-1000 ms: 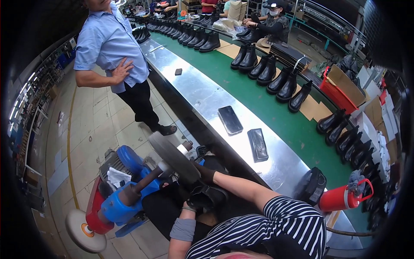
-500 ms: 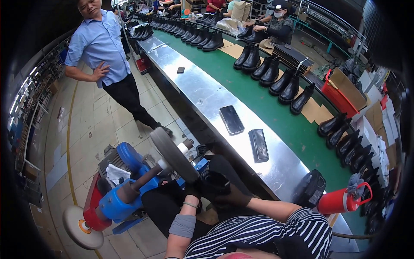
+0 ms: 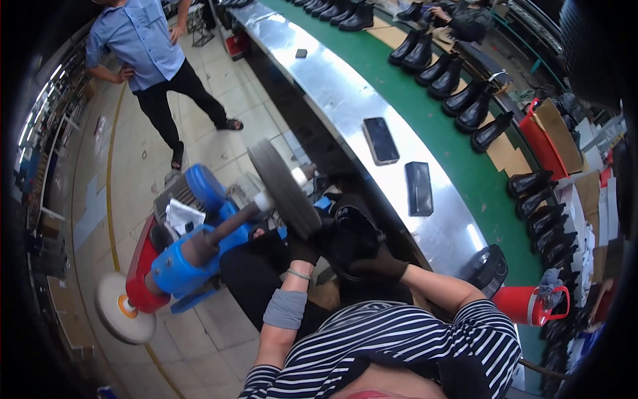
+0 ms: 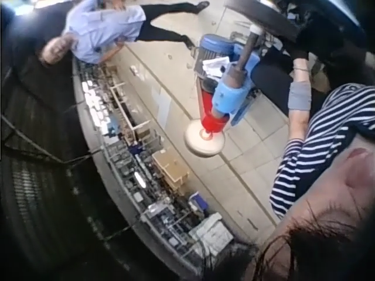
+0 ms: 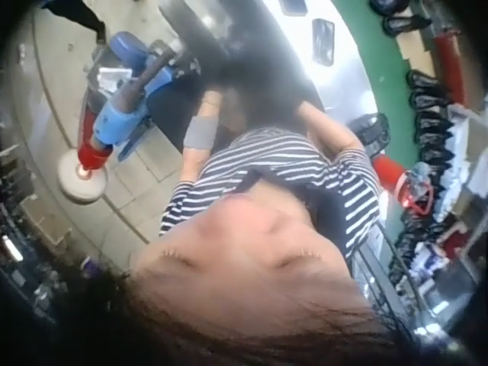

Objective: Buff and polish black boots using a stationary buffing wheel at a factory workstation.

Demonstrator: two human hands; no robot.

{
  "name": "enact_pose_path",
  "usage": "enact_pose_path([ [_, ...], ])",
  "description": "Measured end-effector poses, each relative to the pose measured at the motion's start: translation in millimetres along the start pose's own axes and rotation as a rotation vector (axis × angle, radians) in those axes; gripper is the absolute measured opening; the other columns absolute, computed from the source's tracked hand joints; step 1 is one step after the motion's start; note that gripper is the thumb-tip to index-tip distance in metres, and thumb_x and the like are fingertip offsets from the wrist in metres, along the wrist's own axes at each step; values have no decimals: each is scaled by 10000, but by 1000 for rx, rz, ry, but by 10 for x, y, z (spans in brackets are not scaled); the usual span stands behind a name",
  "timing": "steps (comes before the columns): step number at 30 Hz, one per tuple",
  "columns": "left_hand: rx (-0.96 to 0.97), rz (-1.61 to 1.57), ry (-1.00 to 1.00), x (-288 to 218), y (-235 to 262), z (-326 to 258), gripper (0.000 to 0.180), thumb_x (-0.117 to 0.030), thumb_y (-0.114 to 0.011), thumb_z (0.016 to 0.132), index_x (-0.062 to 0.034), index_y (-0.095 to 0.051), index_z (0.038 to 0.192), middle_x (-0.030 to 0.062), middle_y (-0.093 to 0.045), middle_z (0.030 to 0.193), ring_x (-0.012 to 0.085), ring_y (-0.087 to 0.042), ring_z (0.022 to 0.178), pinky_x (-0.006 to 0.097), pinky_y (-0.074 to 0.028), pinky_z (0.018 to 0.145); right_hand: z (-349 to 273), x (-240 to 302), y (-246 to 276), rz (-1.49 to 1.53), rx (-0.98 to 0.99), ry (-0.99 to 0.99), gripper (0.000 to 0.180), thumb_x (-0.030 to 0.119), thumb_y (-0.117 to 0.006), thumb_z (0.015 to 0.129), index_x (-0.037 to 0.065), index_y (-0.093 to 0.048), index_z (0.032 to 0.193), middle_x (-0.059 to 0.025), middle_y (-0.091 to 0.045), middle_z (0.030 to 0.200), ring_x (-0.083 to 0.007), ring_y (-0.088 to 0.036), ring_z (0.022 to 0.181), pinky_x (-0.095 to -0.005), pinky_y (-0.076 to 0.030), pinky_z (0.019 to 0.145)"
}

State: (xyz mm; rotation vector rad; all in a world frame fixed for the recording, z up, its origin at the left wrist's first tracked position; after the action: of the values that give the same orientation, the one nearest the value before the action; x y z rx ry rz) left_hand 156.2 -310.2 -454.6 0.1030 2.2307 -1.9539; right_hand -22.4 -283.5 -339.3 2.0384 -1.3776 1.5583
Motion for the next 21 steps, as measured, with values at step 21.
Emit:
enact_pose_path([
  [21, -376, -28, 25, -339, 609, -35, 566, -472, -373, 938, -62, -459, 1319, 150, -478, 1344, 277, -471, 1216, 364, -340, 1053, 372, 395, -830, -1791, 495, 233, 943, 289, -776, 601, 112, -317, 1405, -253, -461, 1195, -407, -580, 984, -500, -506, 753],
])
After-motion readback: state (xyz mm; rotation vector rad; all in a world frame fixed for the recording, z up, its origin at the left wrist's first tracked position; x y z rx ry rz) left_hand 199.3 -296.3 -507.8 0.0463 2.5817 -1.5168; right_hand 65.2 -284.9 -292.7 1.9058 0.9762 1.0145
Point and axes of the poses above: each hand's wrist, its own z-axis towards the middle knuckle, its own y-axis out of the back of the hand, x = y × z, the point moved 6 cm from there along z, towards the middle knuckle
